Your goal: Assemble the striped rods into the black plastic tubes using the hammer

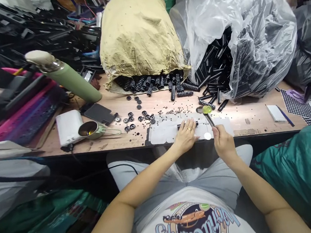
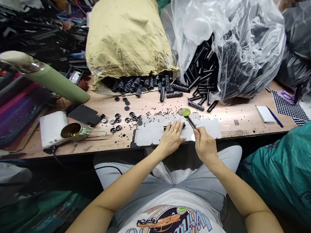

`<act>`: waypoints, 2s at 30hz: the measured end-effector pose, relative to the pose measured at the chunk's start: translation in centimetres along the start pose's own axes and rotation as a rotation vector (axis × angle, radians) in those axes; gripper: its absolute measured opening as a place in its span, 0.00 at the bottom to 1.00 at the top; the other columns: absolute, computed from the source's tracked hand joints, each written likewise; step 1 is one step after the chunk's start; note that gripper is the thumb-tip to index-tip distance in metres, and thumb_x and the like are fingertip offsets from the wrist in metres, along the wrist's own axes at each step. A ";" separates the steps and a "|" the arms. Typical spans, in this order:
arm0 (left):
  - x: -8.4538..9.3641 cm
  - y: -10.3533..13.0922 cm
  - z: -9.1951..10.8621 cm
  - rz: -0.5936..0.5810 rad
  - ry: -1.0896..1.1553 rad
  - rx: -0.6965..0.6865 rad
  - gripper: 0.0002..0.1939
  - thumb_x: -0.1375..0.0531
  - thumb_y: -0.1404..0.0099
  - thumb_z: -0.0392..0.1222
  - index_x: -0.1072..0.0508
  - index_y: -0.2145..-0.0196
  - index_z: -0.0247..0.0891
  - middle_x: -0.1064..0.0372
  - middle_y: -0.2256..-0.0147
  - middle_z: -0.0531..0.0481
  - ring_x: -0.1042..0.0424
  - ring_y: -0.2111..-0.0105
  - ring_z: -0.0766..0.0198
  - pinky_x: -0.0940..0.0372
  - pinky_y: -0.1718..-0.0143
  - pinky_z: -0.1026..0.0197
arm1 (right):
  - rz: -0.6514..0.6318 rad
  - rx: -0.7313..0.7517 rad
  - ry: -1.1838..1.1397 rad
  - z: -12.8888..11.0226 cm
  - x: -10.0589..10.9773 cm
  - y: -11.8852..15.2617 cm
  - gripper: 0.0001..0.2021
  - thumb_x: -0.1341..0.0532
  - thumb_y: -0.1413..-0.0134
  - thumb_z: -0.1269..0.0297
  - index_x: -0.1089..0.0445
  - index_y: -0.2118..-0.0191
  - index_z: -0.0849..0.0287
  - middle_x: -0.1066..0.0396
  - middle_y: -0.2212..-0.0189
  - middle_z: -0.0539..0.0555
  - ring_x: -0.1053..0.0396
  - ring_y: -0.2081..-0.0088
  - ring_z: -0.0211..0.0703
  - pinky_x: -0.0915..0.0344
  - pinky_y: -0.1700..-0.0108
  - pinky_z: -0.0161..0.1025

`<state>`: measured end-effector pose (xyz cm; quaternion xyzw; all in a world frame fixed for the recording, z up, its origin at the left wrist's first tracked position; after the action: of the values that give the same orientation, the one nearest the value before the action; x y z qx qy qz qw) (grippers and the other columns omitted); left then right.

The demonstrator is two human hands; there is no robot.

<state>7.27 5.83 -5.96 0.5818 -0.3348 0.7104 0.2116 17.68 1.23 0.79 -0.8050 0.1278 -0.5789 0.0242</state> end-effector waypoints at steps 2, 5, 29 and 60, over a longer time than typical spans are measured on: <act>-0.5 0.1 0.6 -0.016 0.012 0.005 0.33 0.52 0.31 0.50 0.47 0.37 0.20 0.52 0.37 0.30 0.55 0.35 0.47 0.57 0.36 0.46 | 0.019 0.097 -0.034 -2.6 0.1 -0.1 0.23 0.63 0.32 0.56 0.35 0.59 0.60 0.29 0.72 0.56 0.31 0.72 0.41 0.44 0.70 0.34; -1.0 -0.1 0.7 -0.026 0.041 -0.009 0.30 0.52 0.33 0.42 0.46 0.38 0.20 0.51 0.37 0.30 0.54 0.35 0.49 0.55 0.37 0.47 | -0.248 0.210 0.097 -5.7 -3.6 0.1 0.20 0.60 0.32 0.57 0.34 0.59 0.60 0.27 0.71 0.57 0.30 0.73 0.42 0.45 0.71 0.34; 1.8 -7.4 -13.4 0.062 0.836 0.666 0.06 0.40 0.39 0.34 0.24 0.71 0.29 0.28 0.73 0.46 0.31 0.72 0.65 0.35 0.67 0.62 | 0.075 0.252 -0.228 -0.2 -3.4 -7.8 0.42 0.35 0.54 0.46 0.50 0.37 0.61 0.48 0.39 0.66 0.51 0.37 0.58 0.49 0.38 0.57; 0.7 -1.5 -7.8 0.180 1.746 0.861 0.23 0.42 0.39 0.59 0.27 0.60 0.34 0.44 0.85 0.59 0.48 0.90 0.75 0.56 0.89 0.71 | -0.079 0.601 -0.540 -7.7 -2.3 -5.4 0.57 0.28 0.66 0.46 0.62 0.35 0.56 0.50 0.38 0.65 0.53 0.35 0.57 0.51 0.34 0.57</act>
<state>2.79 12.49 -5.74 -0.1492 0.1845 0.9663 0.0997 10.74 7.85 2.16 -0.8895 -0.0892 -0.3586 0.2689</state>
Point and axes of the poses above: each hand's wrist, its own y-axis away from the middle knuckle, its own x-axis out of the back of the hand, z = x × y, the point moved 10 cm from there along -y, towards the middle knuckle
